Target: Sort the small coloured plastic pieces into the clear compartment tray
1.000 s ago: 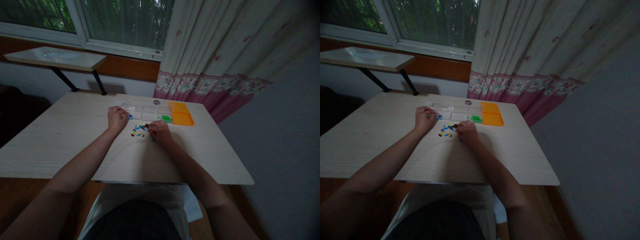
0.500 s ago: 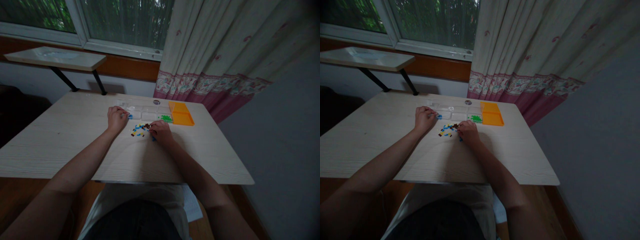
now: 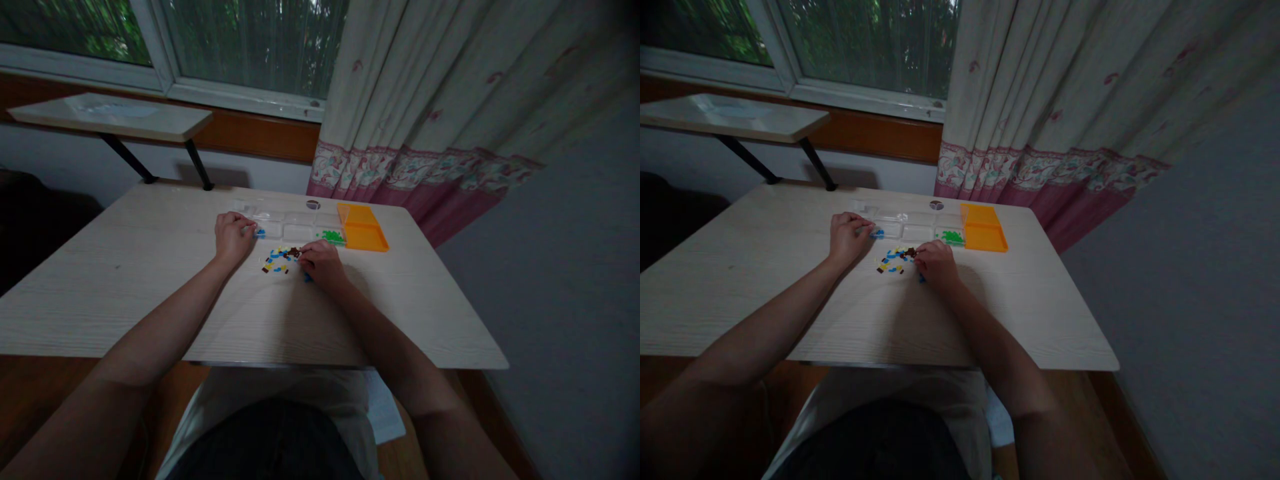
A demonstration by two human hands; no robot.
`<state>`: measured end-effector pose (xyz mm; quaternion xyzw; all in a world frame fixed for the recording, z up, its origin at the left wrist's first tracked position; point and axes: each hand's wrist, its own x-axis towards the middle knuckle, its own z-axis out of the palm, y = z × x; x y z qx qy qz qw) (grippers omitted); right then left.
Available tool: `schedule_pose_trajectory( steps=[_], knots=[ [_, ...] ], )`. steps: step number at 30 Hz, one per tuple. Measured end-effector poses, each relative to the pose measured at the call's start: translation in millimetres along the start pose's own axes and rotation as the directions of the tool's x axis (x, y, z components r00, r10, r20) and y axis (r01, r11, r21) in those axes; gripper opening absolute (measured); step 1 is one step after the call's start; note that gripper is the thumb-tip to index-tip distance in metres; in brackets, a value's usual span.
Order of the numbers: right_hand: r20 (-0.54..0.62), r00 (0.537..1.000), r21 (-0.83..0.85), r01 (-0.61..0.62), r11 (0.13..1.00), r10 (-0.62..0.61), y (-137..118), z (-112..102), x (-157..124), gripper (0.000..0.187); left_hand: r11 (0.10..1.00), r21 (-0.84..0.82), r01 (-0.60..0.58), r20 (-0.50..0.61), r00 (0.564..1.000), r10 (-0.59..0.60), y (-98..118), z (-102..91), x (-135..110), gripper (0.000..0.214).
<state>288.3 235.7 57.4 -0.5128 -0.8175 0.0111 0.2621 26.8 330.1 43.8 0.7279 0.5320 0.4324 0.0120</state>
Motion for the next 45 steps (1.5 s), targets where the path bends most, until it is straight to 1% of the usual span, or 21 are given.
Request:
schedule_pose_trajectory(
  steps=[3,5,7,10,12,15,17,19,22,27,36,39,45],
  knots=[
    [-0.034,0.999,0.013,0.009,1.0,-0.008,3.9,2.9,-0.5,0.011,1.0,-0.009,-0.009,-0.009,1.0,0.009,2.5,-1.4,0.1,0.015],
    [-0.06,0.998,0.032,0.002,0.999,0.0,6.3,4.9,-0.3,0.01,0.999,-0.019,-0.042,-0.004,0.999,0.042,7.2,-3.9,-0.2,0.015],
    [-0.091,0.996,0.061,-0.006,0.998,0.012,7.8,6.1,0.3,0.009,0.994,-0.032,-0.101,0.027,0.994,0.102,14.9,-7.1,-1.5,0.017],
    [-0.136,0.991,0.104,-0.003,0.995,0.017,8.2,6.2,1.2,0.009,0.977,-0.078,-0.197,0.106,0.973,0.205,30.6,-11.8,-5.6,0.02],
    [-0.161,0.987,0.131,0.011,0.991,0.01,8.1,6.1,1.4,0.01,0.957,-0.124,-0.263,0.157,0.947,0.281,41.2,-14.0,-9.6,0.021],
    [-0.191,0.982,0.168,0.027,0.985,0.006,8.3,6.9,1.6,0.011,0.913,-0.183,-0.365,0.222,0.889,0.4,53.6,-15.5,-15.4,0.024],
    [-0.189,0.982,0.182,0.024,0.983,0.011,8.4,7.4,1.8,0.012,0.886,-0.22,-0.409,0.251,0.854,0.456,58.9,-15.5,-18.2,0.026],
    [-0.176,0.984,0.191,0.02,0.981,0.014,8.0,7.3,2.2,0.012,0.869,-0.246,-0.429,0.272,0.83,0.487,62.2,-15.0,-19.8,0.027],
    [-0.158,0.987,0.211,0.012,0.978,0.022,6.5,6.0,2.4,0.014,0.853,-0.27,-0.446,0.295,0.805,0.514,64.3,-13.9,-20.4,0.028],
    [-0.137,0.99,0.224,-0.007,0.974,0.039,5.3,5.3,1.8,0.017,0.824,-0.299,-0.482,0.294,0.775,0.56,64.8,-13.1,-20.3,0.027],
    [-0.143,0.989,0.254,-0.004,0.967,0.041,4.5,6.8,1.2,0.017,0.823,-0.303,-0.48,0.317,0.764,0.562,61.6,-10.1,-21.5,0.027],
    [-0.146,0.989,0.262,0.016,0.965,0.023,3.8,5.9,1.8,0.017,0.825,-0.297,-0.481,0.328,0.76,0.561,61.3,-9.6,-21.4,0.027],
    [-0.122,0.992,0.235,0.016,0.972,0.014,2.8,4.3,1.5,0.017,0.829,-0.293,-0.477,0.344,0.756,0.557,62.5,-9.9,-20.7,0.026]
  ],
)
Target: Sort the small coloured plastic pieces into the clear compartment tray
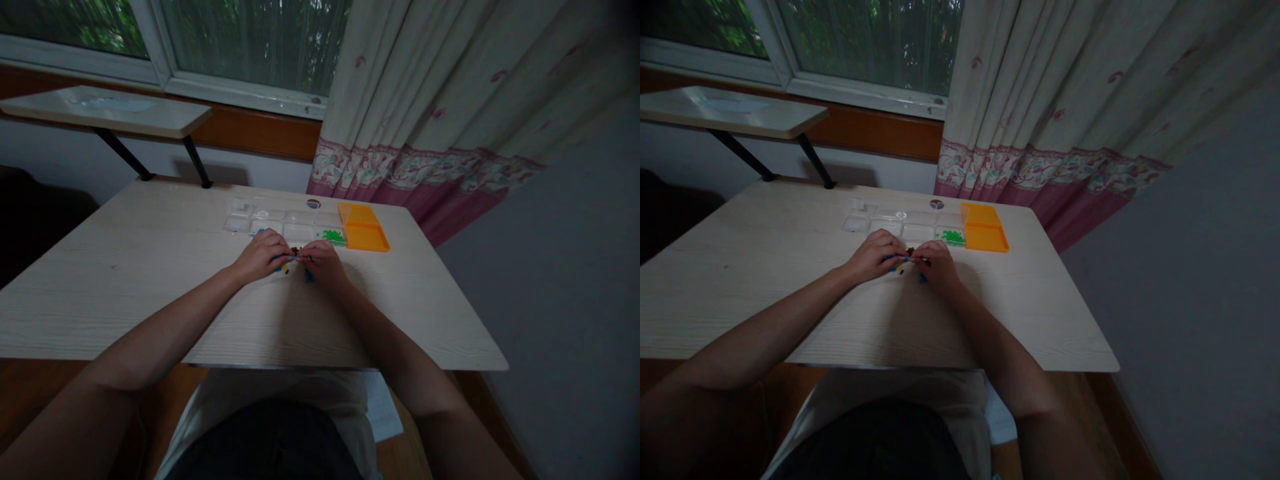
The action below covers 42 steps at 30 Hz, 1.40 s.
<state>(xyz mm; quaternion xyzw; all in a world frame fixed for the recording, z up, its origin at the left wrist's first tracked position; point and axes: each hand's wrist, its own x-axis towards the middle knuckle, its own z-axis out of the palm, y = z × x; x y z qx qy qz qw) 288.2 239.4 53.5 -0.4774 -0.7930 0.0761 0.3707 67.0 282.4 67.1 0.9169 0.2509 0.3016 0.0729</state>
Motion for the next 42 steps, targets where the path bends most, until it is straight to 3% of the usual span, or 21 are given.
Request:
schedule_pose_trajectory(
  steps=[15,30,33,36,42],
  knots=[
    [-0.074,0.995,0.076,0.068,0.995,-0.062,6.4,4.3,-0.3,0.022,0.999,-0.004,-0.038,-0.016,0.999,0.038,1.4,-0.5,0.5,0.025],
    [-0.085,0.995,0.06,0.057,0.997,-0.051,1.0,1.7,0.4,0.022,1.0,-0.007,-0.006,-0.031,1.0,0.005,-0.1,-1.8,-0.1,0.025],
    [-0.084,0.996,0.032,0.032,0.999,-0.029,3.4,1.6,0.2,0.022,0.999,0.024,0.042,-0.081,0.996,-0.04,-5.7,-5.9,-0.9,0.024],
    [-0.095,0.995,0.005,0.012,1.0,-0.012,7.5,3.0,-0.1,0.021,0.983,0.067,0.17,-0.208,0.966,-0.153,-19.5,-8.9,-3.1,0.024],
    [-0.13,0.991,-0.034,0.007,0.999,-0.011,12.8,5.7,-0.9,0.019,0.92,0.048,0.389,-0.399,0.852,-0.339,-50.9,-8.4,-8.7,0.021]
  ],
)
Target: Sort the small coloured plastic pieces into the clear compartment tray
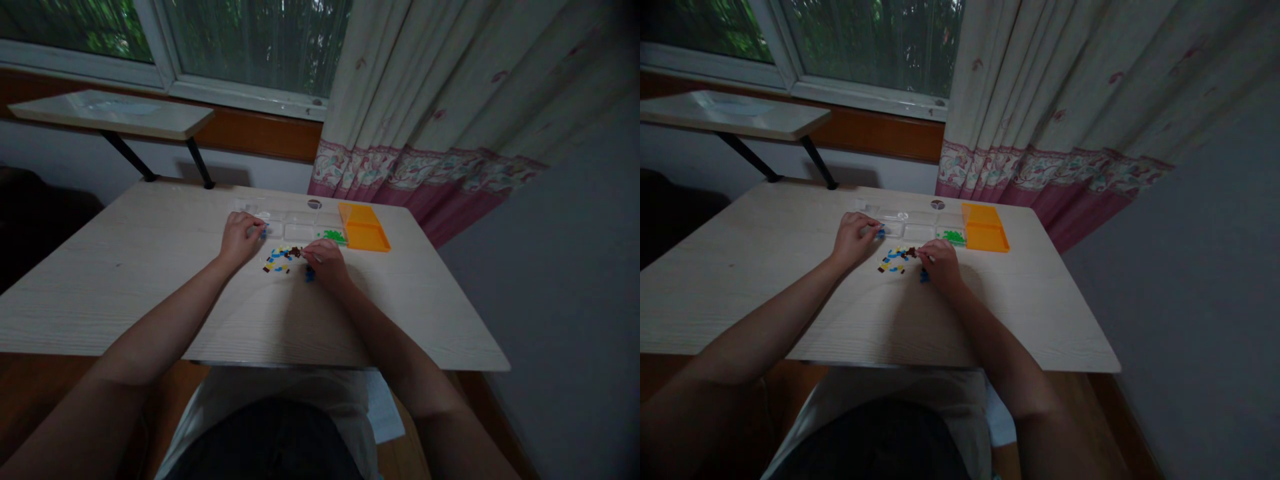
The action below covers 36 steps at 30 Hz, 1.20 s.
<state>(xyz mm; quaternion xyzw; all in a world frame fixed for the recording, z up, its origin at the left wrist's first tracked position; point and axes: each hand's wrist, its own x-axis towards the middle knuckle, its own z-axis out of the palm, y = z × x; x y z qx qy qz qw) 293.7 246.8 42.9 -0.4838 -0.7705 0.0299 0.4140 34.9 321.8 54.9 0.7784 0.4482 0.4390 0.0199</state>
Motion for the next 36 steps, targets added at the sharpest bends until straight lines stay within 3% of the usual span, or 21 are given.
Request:
schedule_pose_trajectory(
  steps=[5,11,22,36],
  knots=[
    [0.06,0.998,-0.053,0.001,0.999,0.002,-2.3,-0.2,-0.2,0.014,0.993,0.043,0.111,-0.078,0.991,-0.108,-16.1,4.9,-0.2,0.023],
    [0.151,0.989,-0.197,0.036,0.98,-0.006,-15.0,-0.7,-0.4,0.013,0.984,0.061,0.168,-0.072,0.984,-0.163,-21.9,8.4,-1.6,0.025],
    [0.242,0.969,-0.33,0.124,0.936,-0.043,-32.8,5.9,-0.5,0.013,0.989,0.033,0.141,-0.073,0.988,-0.138,-19.9,12.5,-3.1,0.023],
    [0.23,0.97,-0.358,0.158,0.92,-0.077,-39.2,6.2,1.1,0.013,0.99,0.032,0.141,-0.068,0.988,-0.138,-14.5,11.0,-2.0,0.02]
  ],
)
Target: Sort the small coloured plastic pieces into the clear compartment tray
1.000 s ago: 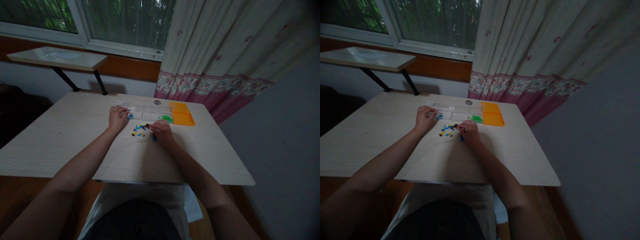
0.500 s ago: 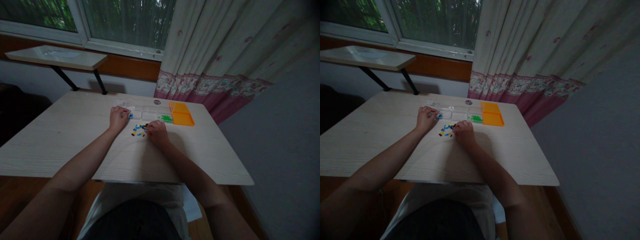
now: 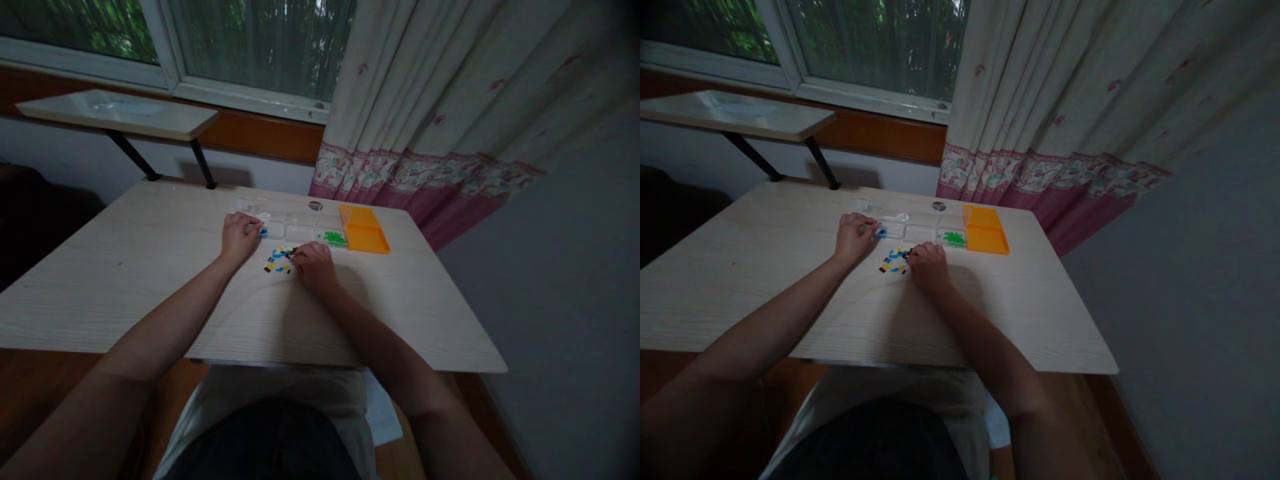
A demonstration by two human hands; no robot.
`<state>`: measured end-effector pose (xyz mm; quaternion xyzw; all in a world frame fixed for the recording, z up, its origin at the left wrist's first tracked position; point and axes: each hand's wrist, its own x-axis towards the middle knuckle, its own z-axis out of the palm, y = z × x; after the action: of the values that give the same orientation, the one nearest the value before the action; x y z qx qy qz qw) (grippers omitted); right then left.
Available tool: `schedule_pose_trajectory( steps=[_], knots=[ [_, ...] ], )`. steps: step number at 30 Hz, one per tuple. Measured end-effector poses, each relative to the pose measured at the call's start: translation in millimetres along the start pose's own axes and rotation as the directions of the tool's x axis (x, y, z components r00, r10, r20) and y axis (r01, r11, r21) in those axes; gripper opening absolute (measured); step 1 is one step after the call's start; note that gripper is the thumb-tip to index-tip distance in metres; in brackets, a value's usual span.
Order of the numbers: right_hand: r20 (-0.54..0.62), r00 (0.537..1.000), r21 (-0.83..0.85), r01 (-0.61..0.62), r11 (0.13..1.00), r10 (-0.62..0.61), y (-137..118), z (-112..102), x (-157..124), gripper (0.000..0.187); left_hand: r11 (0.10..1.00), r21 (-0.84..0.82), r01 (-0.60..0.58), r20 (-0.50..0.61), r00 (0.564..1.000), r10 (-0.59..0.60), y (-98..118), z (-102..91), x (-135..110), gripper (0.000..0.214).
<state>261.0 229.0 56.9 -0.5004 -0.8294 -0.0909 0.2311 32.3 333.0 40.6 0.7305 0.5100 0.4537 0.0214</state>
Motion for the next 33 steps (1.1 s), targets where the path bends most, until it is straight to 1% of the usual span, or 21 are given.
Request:
schedule_pose_trajectory(
  steps=[5,11,16,18,21,26,30,33],
  knots=[
    [-0.046,0.999,0.07,-0.007,0.998,0.011,7.6,-1.2,-2.4,0.013,1.0,-0.015,0.007,-0.003,1.0,-0.007,-0.7,-0.9,0.3,0.019],
    [-0.159,0.976,0.259,-0.103,0.96,0.147,26.4,-6.1,-5.8,0.013,0.999,0.004,0.043,-0.023,0.999,-0.043,-4.1,-1.4,0.4,0.02],
    [-0.243,0.947,0.304,-0.13,0.944,0.209,37.5,-7.2,-4.7,0.013,0.999,-0.015,0.036,-0.007,0.999,-0.036,-11.2,1.1,0.1,0.018],
    [-0.246,0.946,0.305,-0.13,0.943,0.21,37.0,-5.9,-4.5,0.013,1.0,-0.021,0.023,-0.016,1.0,-0.023,-13.9,2.6,-0.1,0.019],
    [-0.217,0.956,0.317,-0.124,0.94,0.199,33.5,-3.6,-4.9,0.015,1.0,-0.02,0.013,-0.022,1.0,-0.013,-16.0,4.1,-0.6,0.022],
    [-0.187,0.967,0.318,-0.108,0.942,0.173,31.0,-2.7,-5.1,0.016,1.0,0.007,0.025,-0.019,1.0,-0.025,-15.2,4.7,-1.2,0.02],
    [-0.193,0.963,0.334,-0.117,0.935,0.19,32.7,-2.8,-5.0,0.015,1.0,-0.004,0.021,-0.015,1.0,-0.021,-15.7,5.0,-1.4,0.02],
    [-0.196,0.961,0.344,-0.12,0.931,0.197,33.6,-1.4,-5.5,0.013,1.0,-0.029,-0.003,-0.029,1.0,0.002,-15.2,3.9,-1.0,0.022]
  ],
)
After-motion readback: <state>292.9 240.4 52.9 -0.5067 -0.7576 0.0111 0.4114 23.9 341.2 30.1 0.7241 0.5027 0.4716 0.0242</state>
